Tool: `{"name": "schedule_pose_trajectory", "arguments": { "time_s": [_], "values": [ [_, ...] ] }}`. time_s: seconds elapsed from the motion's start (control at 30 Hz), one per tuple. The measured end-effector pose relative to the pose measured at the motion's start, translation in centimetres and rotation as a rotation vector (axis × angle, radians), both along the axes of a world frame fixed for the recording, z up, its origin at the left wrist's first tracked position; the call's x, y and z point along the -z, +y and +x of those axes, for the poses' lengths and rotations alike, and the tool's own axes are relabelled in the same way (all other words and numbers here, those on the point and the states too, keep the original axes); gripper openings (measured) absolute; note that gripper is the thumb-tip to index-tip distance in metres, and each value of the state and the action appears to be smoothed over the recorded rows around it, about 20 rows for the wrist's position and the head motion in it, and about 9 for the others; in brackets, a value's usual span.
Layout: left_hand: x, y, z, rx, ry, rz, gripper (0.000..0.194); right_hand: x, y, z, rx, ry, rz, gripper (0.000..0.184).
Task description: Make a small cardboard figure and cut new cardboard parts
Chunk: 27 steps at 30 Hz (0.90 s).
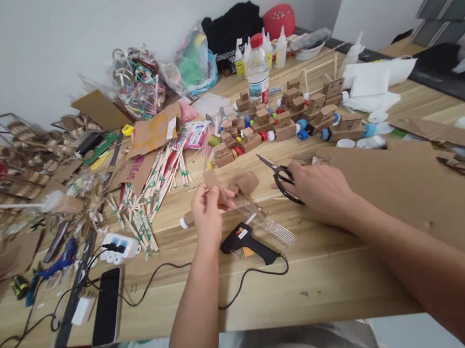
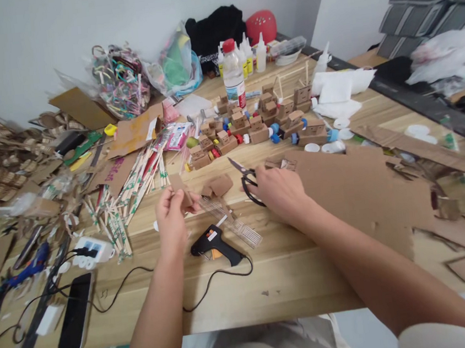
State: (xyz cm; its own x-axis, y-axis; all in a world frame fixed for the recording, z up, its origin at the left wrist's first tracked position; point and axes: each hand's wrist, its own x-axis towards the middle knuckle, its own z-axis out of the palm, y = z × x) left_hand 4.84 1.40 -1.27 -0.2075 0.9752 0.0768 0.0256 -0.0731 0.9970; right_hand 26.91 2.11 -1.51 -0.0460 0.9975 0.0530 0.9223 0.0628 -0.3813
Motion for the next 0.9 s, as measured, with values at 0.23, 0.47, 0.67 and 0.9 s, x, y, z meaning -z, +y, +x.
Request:
{"name": "schedule_pose_trajectory", "arguments": {
  "time_s": [0.23,0.47,0.67,0.9],
  "values": [
    [0.5,1.3,-0.8,-0.178,-0.203,0.027,0.037,2.9,0.6,2.6,-0.103,-0.071,0.101,0.023],
    [1.3,0.2,0.4,0.155,-0.044,-0.058,0.038,0.0,-0.6,-0.6,-0.129,0.432,0.112,0.028],
    [0.9,-0.8,1.8,0.323,0.026,-0.121,0.035,-0.2,-1.4,-3.3,-0.185,1.033,-0.052,0.036],
    [1.0,-0.8,2.0,0.215,0.075,-0.037,0.026,0.2,-1.2,-3.5,-0.199,1.073,-0.075,0.027]
  ]
}}
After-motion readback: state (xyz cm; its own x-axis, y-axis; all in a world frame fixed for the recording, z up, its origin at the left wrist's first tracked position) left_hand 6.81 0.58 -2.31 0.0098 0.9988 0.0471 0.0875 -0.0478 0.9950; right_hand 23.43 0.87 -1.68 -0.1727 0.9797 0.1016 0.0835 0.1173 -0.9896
